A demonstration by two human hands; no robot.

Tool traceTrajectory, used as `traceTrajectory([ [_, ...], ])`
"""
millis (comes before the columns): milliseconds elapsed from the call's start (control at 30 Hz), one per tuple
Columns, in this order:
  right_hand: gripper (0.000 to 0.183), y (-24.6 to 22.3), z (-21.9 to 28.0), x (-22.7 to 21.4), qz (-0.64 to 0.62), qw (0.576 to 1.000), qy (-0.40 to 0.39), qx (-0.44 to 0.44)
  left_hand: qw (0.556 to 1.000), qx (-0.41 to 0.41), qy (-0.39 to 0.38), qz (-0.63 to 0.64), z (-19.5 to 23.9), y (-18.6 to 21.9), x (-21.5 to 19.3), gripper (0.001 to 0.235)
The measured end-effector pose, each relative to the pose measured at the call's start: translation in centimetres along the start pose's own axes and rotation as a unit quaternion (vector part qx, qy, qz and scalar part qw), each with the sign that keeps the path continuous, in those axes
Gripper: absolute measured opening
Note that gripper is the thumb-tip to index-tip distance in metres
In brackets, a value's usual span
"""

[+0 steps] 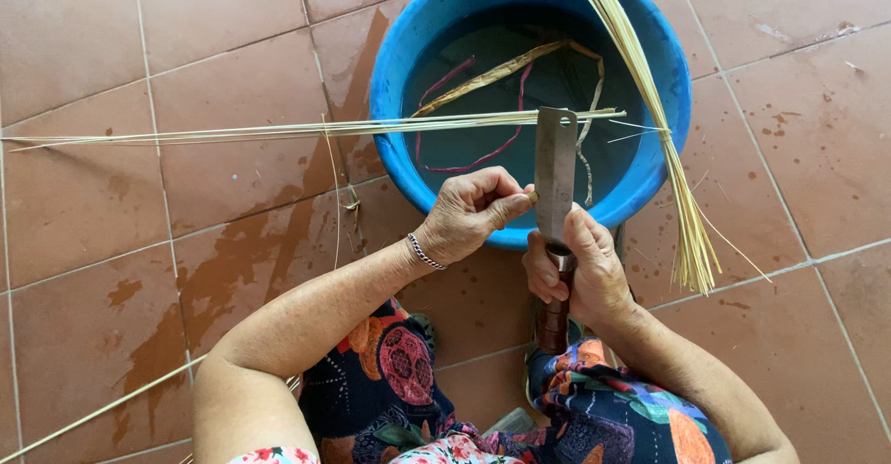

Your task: The person sits on a tiled floor and uses a large knife to split long bamboo stalks into thin strips. They hold the stalks with one hand and draw the knife along the length to separate the fibers, placing the finished strips on the floor.

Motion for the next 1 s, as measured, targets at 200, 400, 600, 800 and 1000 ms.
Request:
traceTrajectory([
  [200, 0.056, 0.0, 0.0, 0.1, -0.009, 1.000, 0.000, -0.014, 0.999, -0.011, 0.000, 0.046, -0.2, 0.0, 0.4, 0.012],
  [400, 0.056, 0.1, 0.0, 0.7, -0.012, 0.999, 0.007, -0.037, 0.999, 0.007, 0.026, 0.042, -0.3, 0.5, 1.1, 0.011],
  [600, 0.053, -0.1, 0.1, 0.7, -0.015, 0.999, -0.022, -0.021, 0.988, 0.086, 0.033, -0.126, 0.3, 2.2, 0.7, 0.012],
  [800, 0.056, -1.5, 0.4, 0.8, -0.032, 0.998, -0.061, 0.016, 0.999, 0.026, -0.010, -0.045, 0.5, 2.5, 0.3, 0.013],
  [1000, 0.058, -1.4, 0.3, 1.1, -0.017, 0.997, -0.073, 0.010, 1.000, -0.007, -0.011, -0.017, 0.5, 1.9, -0.2, 0.016],
])
Point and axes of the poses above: each hand's wrist, its own z-axis away from the middle knuckle, its own x-axis out of the palm, y = z × x, the point moved 3 cm from there along -z, towards the middle knuckle
